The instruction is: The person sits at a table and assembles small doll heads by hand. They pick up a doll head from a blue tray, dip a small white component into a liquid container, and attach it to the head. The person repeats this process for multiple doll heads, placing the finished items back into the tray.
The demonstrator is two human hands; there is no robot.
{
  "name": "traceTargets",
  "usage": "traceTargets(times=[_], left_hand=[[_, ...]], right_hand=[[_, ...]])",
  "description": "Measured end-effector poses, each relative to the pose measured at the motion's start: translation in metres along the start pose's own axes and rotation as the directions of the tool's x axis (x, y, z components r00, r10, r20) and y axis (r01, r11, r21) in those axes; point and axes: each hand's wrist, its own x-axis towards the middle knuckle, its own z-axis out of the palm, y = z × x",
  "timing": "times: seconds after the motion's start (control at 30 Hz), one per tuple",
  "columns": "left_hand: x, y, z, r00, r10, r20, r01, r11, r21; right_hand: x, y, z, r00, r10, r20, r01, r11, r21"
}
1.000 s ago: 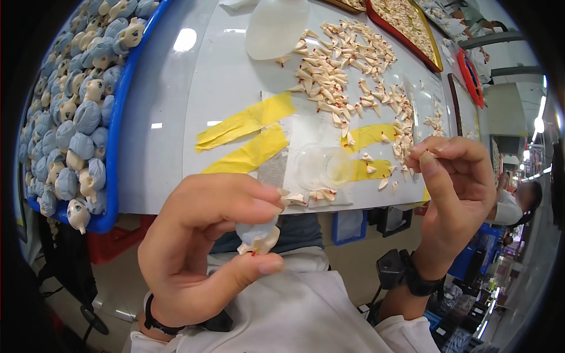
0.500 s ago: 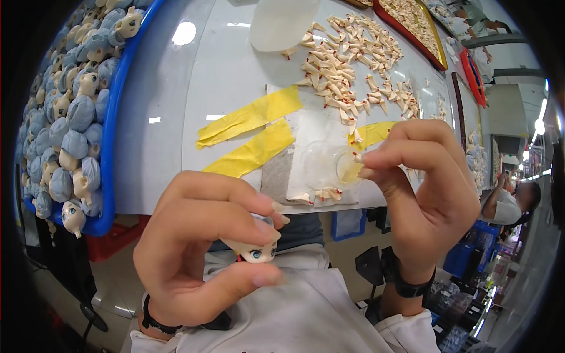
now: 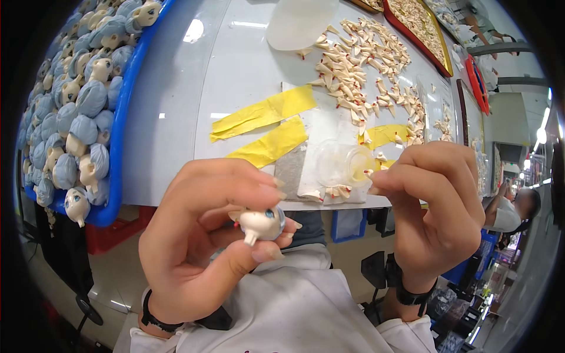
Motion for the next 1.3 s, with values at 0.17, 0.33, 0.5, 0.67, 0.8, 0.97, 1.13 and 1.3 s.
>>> traceTargets(times=[0.17,0.33,0.5,0.67,0.8,0.97,1.13,1.3], left_hand=[[0.005,-0.013,-0.013,0.958,0.196,0.207,-0.218,0.972,0.089],[0.003,0.001,0.009,0.999,-0.016,0.032,0.019,0.994,-0.104],[0.0,0.003,0.017,0.992,-0.117,-0.049,0.104,0.973,-0.207],[-0.003,-0.005,0.015,0.999,-0.037,-0.007,0.035,0.989,-0.143],[-0.008,-0.01,0.011,0.999,0.015,0.03,-0.01,0.99,-0.141],[-0.01,-0.015,0.007,0.992,0.106,0.065,-0.103,0.993,-0.054],[-0.009,-0.015,0.005,0.965,0.209,0.159,-0.223,0.972,0.073],[-0.006,-0.015,0.004,0.946,0.259,0.195,-0.295,0.937,0.187]], right_hand=[[-0.001,-0.004,0.006,1.0,-0.02,-0.005,0.02,1.0,0.023],[-0.006,-0.01,0.009,0.985,0.161,-0.059,-0.137,0.945,0.297],[-0.019,-0.029,0.007,0.962,0.27,0.05,-0.239,0.737,0.632],[-0.027,-0.038,0.015,0.956,0.286,0.068,-0.264,0.735,0.624],[-0.029,-0.036,0.015,0.987,0.161,-0.014,-0.135,0.868,0.478],[-0.03,-0.034,0.013,0.989,0.145,-0.025,-0.118,0.886,0.448],[-0.032,-0.034,0.011,0.986,0.164,-0.036,-0.128,0.874,0.468],[-0.034,-0.026,0.007,0.994,0.104,0.023,-0.102,0.859,0.501]])
